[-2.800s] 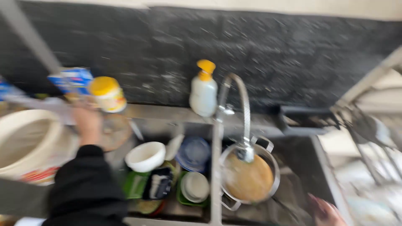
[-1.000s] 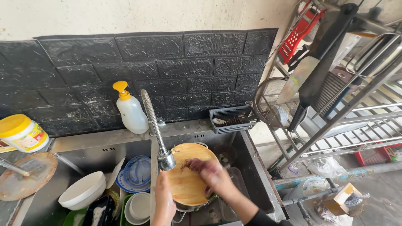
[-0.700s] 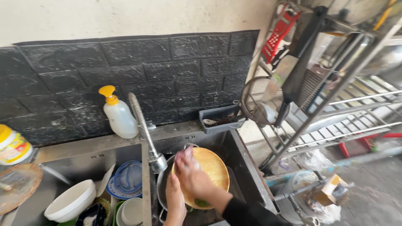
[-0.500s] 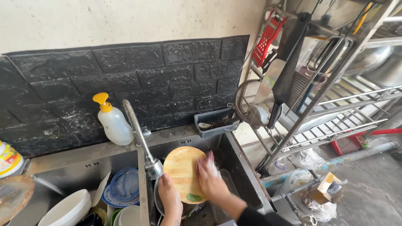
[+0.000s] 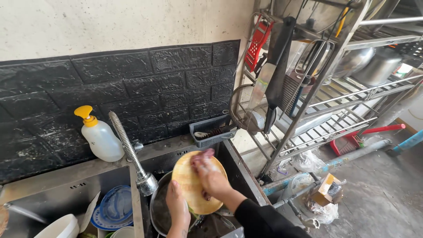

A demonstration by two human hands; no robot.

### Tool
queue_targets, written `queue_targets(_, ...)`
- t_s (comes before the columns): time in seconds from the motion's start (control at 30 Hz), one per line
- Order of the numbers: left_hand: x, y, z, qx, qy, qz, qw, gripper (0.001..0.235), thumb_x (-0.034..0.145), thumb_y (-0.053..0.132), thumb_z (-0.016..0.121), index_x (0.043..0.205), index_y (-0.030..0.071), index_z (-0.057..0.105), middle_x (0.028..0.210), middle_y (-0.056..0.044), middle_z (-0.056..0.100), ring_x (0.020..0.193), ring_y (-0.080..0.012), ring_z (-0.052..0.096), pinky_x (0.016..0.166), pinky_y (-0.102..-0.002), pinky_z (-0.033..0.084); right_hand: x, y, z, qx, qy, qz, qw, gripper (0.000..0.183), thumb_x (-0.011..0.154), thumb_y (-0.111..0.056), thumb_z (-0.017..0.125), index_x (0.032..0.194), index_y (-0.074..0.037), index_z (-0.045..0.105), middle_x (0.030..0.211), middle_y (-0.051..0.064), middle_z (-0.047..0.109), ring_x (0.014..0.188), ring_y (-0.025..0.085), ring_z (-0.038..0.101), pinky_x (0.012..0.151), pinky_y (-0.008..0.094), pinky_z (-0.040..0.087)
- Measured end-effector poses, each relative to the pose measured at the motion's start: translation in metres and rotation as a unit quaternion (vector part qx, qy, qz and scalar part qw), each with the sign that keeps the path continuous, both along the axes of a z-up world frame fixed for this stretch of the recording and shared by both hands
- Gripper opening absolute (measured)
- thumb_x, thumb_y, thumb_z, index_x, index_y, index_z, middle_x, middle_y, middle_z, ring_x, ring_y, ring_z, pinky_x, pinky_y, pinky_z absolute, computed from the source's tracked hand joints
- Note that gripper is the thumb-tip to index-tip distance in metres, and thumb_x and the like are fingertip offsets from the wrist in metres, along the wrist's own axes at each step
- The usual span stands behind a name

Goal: The person washes various kitchen items in a double-basin sink using a maroon scrubbing cloth. They scrub and rinse a green plastic container, a white bowl, a blue patterned plate, a small white bowl, a blue plastic container, a white cutting board, a wooden plate, and a metal pot, placing the cleaned items into the left basin.

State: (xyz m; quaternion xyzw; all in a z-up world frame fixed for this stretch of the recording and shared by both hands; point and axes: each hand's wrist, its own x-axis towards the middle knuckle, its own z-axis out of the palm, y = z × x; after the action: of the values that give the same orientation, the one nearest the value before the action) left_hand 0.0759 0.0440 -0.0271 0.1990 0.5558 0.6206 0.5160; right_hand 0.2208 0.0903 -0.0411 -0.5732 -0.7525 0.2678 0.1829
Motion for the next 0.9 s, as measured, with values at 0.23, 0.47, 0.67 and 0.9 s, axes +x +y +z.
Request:
queue_targets(0.23, -0.007, 0.016, 0.004, 0.002, -0.049, 0.03, 0.998, 0.044, 0.106, 0.037, 0.045, 0.122, 0.001, 0.065, 0.121, -0.018, 0.071, 0.108, -0.0304, 0.068, 0.088, -0.043, 0.054, -0.004, -0.079, -0.019, 0.168, 0.051, 0.1, 0.979, 0.05, 0.098, -0.015, 0.053, 0.145, 0.0, 0.047, 0.152, 0.024, 0.042, 0.136, 0.044, 0.047, 0.107, 0.049, 0.044)
queue_targets(0.47, -0.01, 0.029, -0.022, -0.148, -0.206, -0.185, 0.949, 0.074, 0.1, 0.066, 0.04, 0.117, 0.002, 0.073, 0.116, -0.022, 0.074, 0.11, -0.0394, 0.068, 0.094, -0.049, 0.052, -0.004, -0.073, -0.001, 0.168, -0.086, 0.192, 0.963, 0.061, 0.096, -0.001, 0.047, 0.156, -0.006, 0.039, 0.15, 0.026, 0.045, 0.126, 0.051, 0.048, 0.084, 0.058, 0.053)
queue_targets(0.67, -0.061, 0.022, -0.005, -0.153, 0.051, -0.266, 0.95, 0.075, 0.096, 0.053, 0.045, 0.158, 0.011, 0.038, 0.163, -0.014, 0.041, 0.15, -0.0303, 0.041, 0.122, -0.047, 0.037, 0.055, -0.016, 0.042, 0.169, 0.164, -0.03, 0.971, 0.051, 0.085, -0.017, 0.08, 0.132, -0.009, 0.062, 0.1, 0.003, 0.076, 0.081, 0.013, 0.074, 0.071, 0.025, 0.064)
queue_targets(0.9, -0.05, 0.01, -0.012, -0.091, -0.12, -0.299, 0.942, 0.097, 0.075, 0.05, 0.056, 0.16, 0.01, 0.034, 0.16, -0.021, 0.046, 0.149, -0.0352, 0.044, 0.125, -0.049, 0.029, 0.066, 0.003, 0.104, -0.097, 0.488, -0.303, 0.813, 0.043, 0.09, -0.024, 0.071, 0.125, 0.002, 0.071, 0.116, 0.016, 0.078, 0.11, 0.027, 0.072, 0.103, 0.044, 0.059)
